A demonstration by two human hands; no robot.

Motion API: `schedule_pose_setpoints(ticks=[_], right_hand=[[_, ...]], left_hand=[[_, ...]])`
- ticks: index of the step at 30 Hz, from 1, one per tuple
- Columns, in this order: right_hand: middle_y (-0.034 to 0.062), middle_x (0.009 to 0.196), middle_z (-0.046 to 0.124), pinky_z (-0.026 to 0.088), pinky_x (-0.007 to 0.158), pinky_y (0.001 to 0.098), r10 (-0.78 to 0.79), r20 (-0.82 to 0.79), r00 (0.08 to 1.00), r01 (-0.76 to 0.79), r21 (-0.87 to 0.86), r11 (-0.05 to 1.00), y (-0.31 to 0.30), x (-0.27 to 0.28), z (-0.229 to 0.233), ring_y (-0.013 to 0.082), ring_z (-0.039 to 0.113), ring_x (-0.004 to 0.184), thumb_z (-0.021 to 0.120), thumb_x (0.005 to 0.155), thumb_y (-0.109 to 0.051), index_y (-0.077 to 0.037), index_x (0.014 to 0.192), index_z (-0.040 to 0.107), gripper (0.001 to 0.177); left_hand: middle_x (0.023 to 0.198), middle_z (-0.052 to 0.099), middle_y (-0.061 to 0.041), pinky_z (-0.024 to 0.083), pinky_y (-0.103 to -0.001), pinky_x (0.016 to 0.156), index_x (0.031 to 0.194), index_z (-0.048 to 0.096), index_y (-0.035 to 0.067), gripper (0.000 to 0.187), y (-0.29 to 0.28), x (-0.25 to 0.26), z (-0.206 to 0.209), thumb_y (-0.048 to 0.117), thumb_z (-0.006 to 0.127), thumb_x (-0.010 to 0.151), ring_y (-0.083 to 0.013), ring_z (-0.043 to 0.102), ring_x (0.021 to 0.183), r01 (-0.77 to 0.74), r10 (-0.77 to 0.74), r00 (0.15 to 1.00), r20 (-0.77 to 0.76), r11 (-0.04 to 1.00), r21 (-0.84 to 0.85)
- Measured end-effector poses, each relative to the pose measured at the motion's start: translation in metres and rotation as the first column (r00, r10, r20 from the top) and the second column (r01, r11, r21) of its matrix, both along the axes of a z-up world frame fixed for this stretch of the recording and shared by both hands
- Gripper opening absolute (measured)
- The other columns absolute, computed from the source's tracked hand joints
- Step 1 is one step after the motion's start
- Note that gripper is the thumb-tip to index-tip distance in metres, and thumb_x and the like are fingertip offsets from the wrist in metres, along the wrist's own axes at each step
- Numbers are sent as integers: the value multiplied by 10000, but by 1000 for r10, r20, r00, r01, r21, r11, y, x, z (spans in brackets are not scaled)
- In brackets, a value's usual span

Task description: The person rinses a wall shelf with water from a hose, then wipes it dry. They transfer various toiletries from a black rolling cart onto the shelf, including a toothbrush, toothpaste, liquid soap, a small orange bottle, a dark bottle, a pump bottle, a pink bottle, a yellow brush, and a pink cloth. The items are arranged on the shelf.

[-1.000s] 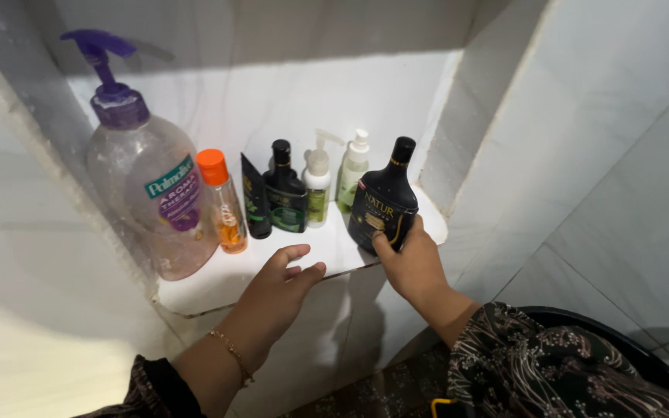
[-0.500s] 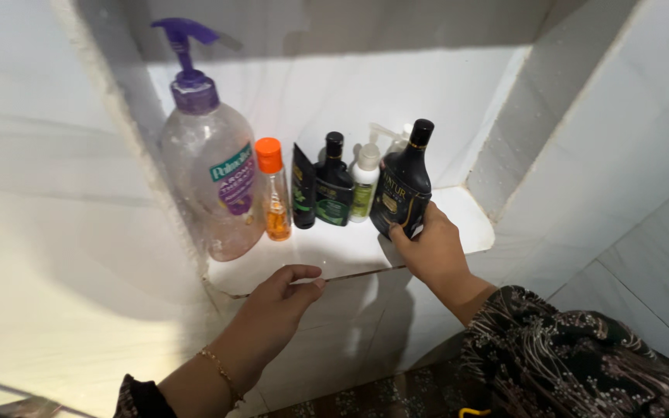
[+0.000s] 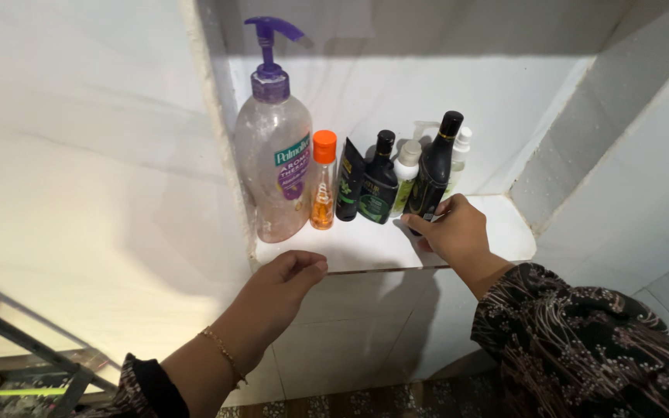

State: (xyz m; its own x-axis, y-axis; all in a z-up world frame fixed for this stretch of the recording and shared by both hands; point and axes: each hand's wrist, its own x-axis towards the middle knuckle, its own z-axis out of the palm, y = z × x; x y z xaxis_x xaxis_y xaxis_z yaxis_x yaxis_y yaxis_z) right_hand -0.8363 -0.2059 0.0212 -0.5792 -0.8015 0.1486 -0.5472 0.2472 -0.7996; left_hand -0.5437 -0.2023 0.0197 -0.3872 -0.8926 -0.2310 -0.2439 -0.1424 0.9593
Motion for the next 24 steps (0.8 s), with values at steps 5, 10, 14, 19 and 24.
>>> schedule_pose_setpoints(ticks=[5, 10, 14, 19, 24], right_hand=[[83, 641, 602, 497, 500, 325, -165, -218, 962, 112, -235, 966, 19, 12, -23, 162, 565, 529, 951, 685, -414, -43, 882, 472, 637], [-4, 582, 464, 414, 462, 324, 34, -313, 949, -120, -260, 958, 38, 71, -27, 123, 423, 500, 883, 773, -428, -76, 821, 494, 527], [-2, 546, 456, 389, 431, 306, 298, -407, 863, -429, -282, 858, 43, 149, -9, 118, 419, 466, 854, 789, -361, -78, 833, 502, 454], [-7, 535, 485, 397, 429, 289, 569, -420, 707, -687, -214, 695, 54, 261, 4, 107, 459, 450, 838, 812, -317, -83, 869, 555, 371], [2, 528, 528, 434, 463, 297, 745, -335, 577, -802, -58, 595, 64, 368, 5, 126, 515, 460, 809, 849, -331, -85, 899, 582, 339]], left_hand=[[1158, 755, -10, 493, -281, 914, 1211, 715, 111, 399, 6, 11, 2, 345, 661, 893, -104, 650, 1098, -41, 42, 999, -22, 999, 28], [1158, 720, -66, 503, -314, 877, 1235, 711, 131, 444, 17, 34, 15, 383, 709, 870, -158, 621, 1051, -45, 45, 999, 7, 999, -3], [1207, 713, -37, 519, -309, 910, 1239, 699, 163, 483, 34, 81, 24, 432, 751, 841, -137, 646, 1103, -105, 105, 994, -8, 994, -37], [1209, 678, -64, 521, -312, 915, 1248, 703, 182, 485, 65, 176, 17, 429, 758, 834, -133, 630, 1112, -260, 261, 964, 43, 965, -30], [1170, 731, -122, 519, -286, 887, 1232, 701, 132, 482, 93, 284, -7, 369, 757, 816, -145, 654, 1052, -400, 400, 916, -25, 913, -76]])
